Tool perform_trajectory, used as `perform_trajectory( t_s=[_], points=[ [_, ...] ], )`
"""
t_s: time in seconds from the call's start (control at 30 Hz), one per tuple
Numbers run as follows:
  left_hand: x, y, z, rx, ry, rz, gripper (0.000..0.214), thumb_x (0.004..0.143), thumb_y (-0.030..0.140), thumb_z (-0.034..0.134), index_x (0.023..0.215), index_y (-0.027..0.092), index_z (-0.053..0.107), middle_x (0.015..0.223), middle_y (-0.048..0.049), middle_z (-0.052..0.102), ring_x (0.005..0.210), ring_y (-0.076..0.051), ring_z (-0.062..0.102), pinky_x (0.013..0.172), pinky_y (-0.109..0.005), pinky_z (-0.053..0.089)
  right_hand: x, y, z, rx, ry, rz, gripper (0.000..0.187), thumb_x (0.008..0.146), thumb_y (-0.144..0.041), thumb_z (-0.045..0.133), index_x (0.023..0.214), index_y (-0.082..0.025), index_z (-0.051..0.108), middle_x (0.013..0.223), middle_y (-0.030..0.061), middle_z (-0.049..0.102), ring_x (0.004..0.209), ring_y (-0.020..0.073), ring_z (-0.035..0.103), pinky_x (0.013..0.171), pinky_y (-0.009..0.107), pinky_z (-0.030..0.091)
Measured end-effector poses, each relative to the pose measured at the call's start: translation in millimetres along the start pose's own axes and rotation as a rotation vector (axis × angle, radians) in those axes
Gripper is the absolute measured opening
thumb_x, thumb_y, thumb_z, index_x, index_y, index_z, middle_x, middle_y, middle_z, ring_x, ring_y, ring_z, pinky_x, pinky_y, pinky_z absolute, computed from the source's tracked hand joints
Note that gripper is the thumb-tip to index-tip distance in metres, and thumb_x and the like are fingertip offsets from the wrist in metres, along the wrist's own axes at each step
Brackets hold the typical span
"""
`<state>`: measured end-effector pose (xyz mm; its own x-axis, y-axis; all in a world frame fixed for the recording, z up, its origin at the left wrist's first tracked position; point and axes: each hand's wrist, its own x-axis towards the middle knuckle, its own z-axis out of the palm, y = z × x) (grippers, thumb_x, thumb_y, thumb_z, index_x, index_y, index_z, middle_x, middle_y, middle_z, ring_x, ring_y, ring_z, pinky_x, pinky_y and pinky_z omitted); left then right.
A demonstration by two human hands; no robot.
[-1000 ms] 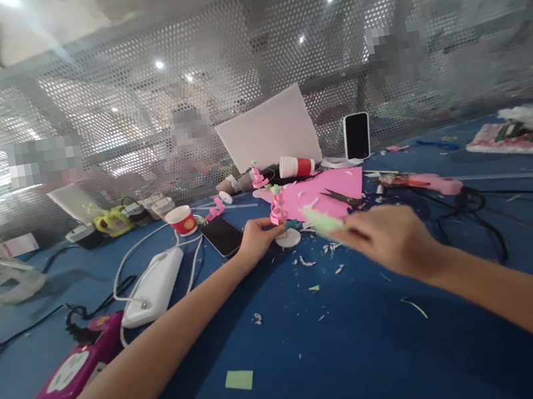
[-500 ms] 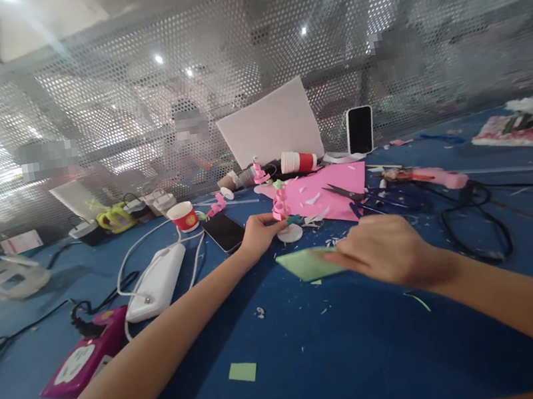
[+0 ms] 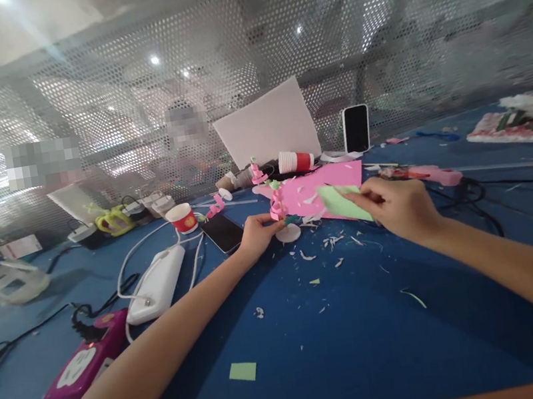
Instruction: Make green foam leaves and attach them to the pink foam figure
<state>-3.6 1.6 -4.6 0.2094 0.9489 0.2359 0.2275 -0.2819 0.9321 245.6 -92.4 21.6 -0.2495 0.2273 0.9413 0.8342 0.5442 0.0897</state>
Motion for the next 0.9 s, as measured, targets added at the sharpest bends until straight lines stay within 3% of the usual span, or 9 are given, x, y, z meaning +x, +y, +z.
perform_trajectory(
  t_s=[0.07, 0.2, 0.23, 0.33, 0.4, 0.57, 0.6, 0.77, 0.9],
  points=[
    [0, 0, 0.0, 0.007, -0.008, -0.006, 0.024, 0.057, 0.035, 0.078, 0.070, 0.015, 0.074, 0.064, -0.0034, 0.070, 0.054, -0.011, 0.054, 0.054, -0.025, 0.042, 1, -4, -1, 0.062, -0.036, -0.014, 0.035, 0.092, -0.035, 0.055, 0.062, -0.018, 0.053, 0.045, -0.0051, 0.046, 0.039, 0.0070, 0.040, 0.042, 0.024, 0.028],
    [1, -3, -0.3, 0.010, 0.001, -0.028, 0.028, 0.058, 0.036, 0.078, 0.075, 0.014, 0.075, 0.065, -0.0041, 0.070, 0.051, -0.011, 0.053, 0.051, -0.025, 0.040, 5, -22, -8, 0.223, -0.191, -0.348, 0.036, 0.095, -0.030, 0.052, 0.061, -0.019, 0.054, 0.049, -0.0048, 0.048, 0.045, 0.0088, 0.042, 0.050, 0.025, 0.034],
    [1, -4, -0.4, 0.005, 0.003, -0.018, 0.028, 0.058, 0.036, 0.079, 0.075, 0.014, 0.075, 0.066, -0.0043, 0.070, 0.053, -0.012, 0.054, 0.053, -0.025, 0.042, 5, -20, -7, 0.176, -0.157, -0.337, 0.036, 0.094, -0.030, 0.052, 0.060, -0.019, 0.054, 0.049, -0.0047, 0.047, 0.045, 0.0088, 0.042, 0.049, 0.025, 0.033],
    [2, -3, -0.6, 0.006, 0.000, 0.013, 0.026, 0.058, 0.036, 0.079, 0.072, 0.014, 0.075, 0.068, -0.0042, 0.071, 0.058, -0.013, 0.058, 0.060, -0.027, 0.045, 3, -6, -3, -0.057, 0.005, -0.113, 0.036, 0.093, -0.034, 0.054, 0.060, -0.018, 0.055, 0.043, -0.0044, 0.045, 0.040, 0.0082, 0.042, 0.043, 0.025, 0.028],
    [1, -1, -0.5, 0.007, -0.005, 0.021, 0.026, 0.058, 0.037, 0.080, 0.070, 0.015, 0.075, 0.068, -0.0041, 0.071, 0.061, -0.014, 0.059, 0.064, -0.027, 0.047, 3, -4, -3, -0.090, 0.033, -0.054, 0.036, 0.093, -0.034, 0.055, 0.061, -0.017, 0.054, 0.043, -0.0041, 0.044, 0.039, 0.0083, 0.042, 0.042, 0.025, 0.027],
    [0, 0, -0.3, -0.004, -0.004, 0.001, 0.030, 0.056, 0.040, 0.081, 0.072, 0.015, 0.076, 0.067, -0.0045, 0.071, 0.060, -0.015, 0.060, 0.062, -0.028, 0.047, 7, -25, -11, 0.167, -0.183, -0.374, 0.038, 0.094, -0.030, 0.053, 0.057, -0.020, 0.053, 0.048, -0.0043, 0.046, 0.045, 0.0088, 0.042, 0.049, 0.026, 0.033],
    [0, -1, -0.5, 0.003, -0.001, 0.003, 0.030, 0.056, 0.040, 0.080, 0.072, 0.015, 0.076, 0.067, -0.0043, 0.071, 0.060, -0.015, 0.059, 0.062, -0.028, 0.047, 7, -24, -10, 0.155, -0.166, -0.372, 0.037, 0.094, -0.029, 0.054, 0.058, -0.019, 0.053, 0.048, -0.0044, 0.046, 0.045, 0.0088, 0.042, 0.050, 0.026, 0.033],
    [1, -2, -1.2, -0.004, -0.010, 0.021, 0.025, 0.057, 0.037, 0.080, 0.069, 0.015, 0.075, 0.067, -0.0034, 0.071, 0.059, -0.014, 0.059, 0.064, -0.028, 0.046, 3, 0, 0, -0.037, 0.013, -0.081, 0.036, 0.092, -0.031, 0.056, 0.059, -0.017, 0.053, 0.041, -0.0056, 0.042, 0.038, 0.0072, 0.041, 0.042, 0.024, 0.026],
    [1, -1, -0.5, -0.024, -0.011, -0.014, 0.028, 0.055, 0.038, 0.080, 0.070, 0.015, 0.075, 0.066, -0.0038, 0.071, 0.059, -0.015, 0.059, 0.063, -0.028, 0.047, 4, -14, -4, 0.155, -0.161, -0.329, 0.037, 0.094, -0.030, 0.052, 0.059, -0.018, 0.052, 0.048, -0.0045, 0.048, 0.044, 0.0080, 0.044, 0.049, 0.024, 0.033]
  ],
)
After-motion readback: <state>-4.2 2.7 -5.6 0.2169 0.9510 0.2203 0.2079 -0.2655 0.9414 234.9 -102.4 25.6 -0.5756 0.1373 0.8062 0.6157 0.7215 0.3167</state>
